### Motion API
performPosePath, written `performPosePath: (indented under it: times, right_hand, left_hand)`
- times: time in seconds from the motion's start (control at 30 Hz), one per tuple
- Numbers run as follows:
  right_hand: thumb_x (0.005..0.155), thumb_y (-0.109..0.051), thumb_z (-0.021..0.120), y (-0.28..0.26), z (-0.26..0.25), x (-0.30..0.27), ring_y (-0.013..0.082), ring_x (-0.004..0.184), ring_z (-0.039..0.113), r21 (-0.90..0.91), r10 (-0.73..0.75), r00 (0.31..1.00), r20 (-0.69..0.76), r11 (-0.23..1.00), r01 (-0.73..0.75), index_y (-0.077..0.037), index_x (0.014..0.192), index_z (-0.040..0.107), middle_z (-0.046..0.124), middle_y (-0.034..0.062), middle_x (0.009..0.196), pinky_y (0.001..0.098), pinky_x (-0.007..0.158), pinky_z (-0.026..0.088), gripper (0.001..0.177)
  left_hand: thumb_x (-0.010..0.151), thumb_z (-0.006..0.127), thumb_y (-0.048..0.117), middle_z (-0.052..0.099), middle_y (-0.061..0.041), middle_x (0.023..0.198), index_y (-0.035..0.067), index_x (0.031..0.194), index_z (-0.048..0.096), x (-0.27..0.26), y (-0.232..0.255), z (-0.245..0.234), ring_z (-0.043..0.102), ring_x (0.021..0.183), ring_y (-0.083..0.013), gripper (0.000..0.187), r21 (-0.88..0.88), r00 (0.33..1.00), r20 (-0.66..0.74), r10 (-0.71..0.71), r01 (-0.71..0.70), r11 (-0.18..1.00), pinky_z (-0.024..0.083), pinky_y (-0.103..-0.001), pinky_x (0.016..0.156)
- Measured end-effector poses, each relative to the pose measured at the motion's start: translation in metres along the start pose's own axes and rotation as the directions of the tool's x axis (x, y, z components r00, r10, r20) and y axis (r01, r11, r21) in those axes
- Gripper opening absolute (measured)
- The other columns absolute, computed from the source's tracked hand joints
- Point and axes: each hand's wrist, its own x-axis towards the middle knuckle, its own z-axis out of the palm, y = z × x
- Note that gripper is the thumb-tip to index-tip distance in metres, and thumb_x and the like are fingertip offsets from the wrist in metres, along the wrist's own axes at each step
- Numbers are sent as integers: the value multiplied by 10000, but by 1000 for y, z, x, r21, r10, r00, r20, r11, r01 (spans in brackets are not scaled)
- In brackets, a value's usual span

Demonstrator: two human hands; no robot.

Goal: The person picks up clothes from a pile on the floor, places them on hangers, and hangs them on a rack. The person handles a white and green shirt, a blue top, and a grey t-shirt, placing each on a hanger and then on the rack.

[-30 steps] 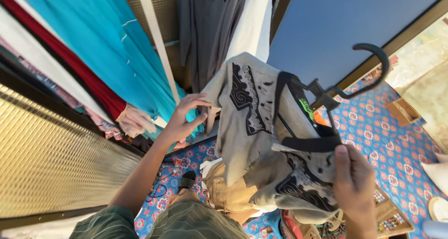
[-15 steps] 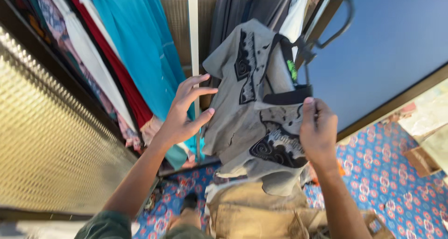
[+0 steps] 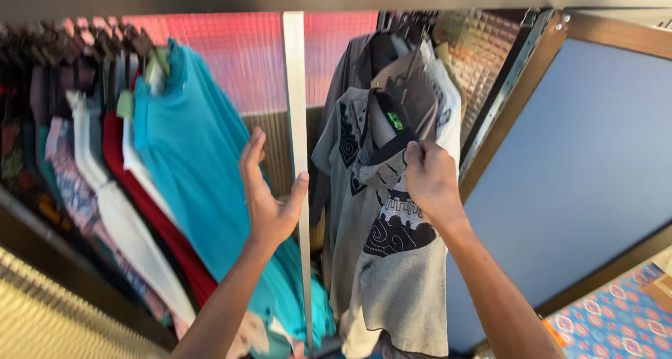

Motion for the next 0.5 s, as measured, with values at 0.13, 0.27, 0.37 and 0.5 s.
performPosePath:
  times: [0.13,0.27,0.37,0.5]
  right_hand:
    - [1016,-230,563,11,35,51,491,749,638,8,-60,997,-39,998,60,55,853,647,631,317,748,520,672,484,340]
    - [1028,-232,564,20,71,101,510,844,641,-57,-158,986,-50,986,156,57,839,660,645,325,793,552,741,499,358]
    - [1032,-248,576,10,83,134,513,853,643,-116,-204,977,-56,974,197,59,815,661,636,334,802,545,749,514,385]
    - [1022,-241,578,-10,73,113,492,859,659,33,-299,954,-28,953,300,72,836,623,614,340,807,522,679,514,367]
  left_hand:
    - [971,752,138,435,-247,1545,-11,1559,312,9,-33,28,472,1433,-392,750,-8,989,-1,145,-145,989,432,-478,1178]
    - [992,700,33,484,-266,1516,-28,1545,333,-6,-53,51,527,1406,-440,666,102,977,-45,208,-202,974,469,-492,1153]
    - [993,663,-14,476,-290,1522,-52,1538,324,-9,-60,61,531,1397,-463,643,125,973,-80,218,-207,970,480,-490,1136]
    - [970,641,-44,461,-306,1513,-79,1540,304,-12,-61,60,529,1384,-472,663,138,978,-61,198,-188,972,479,-487,1129]
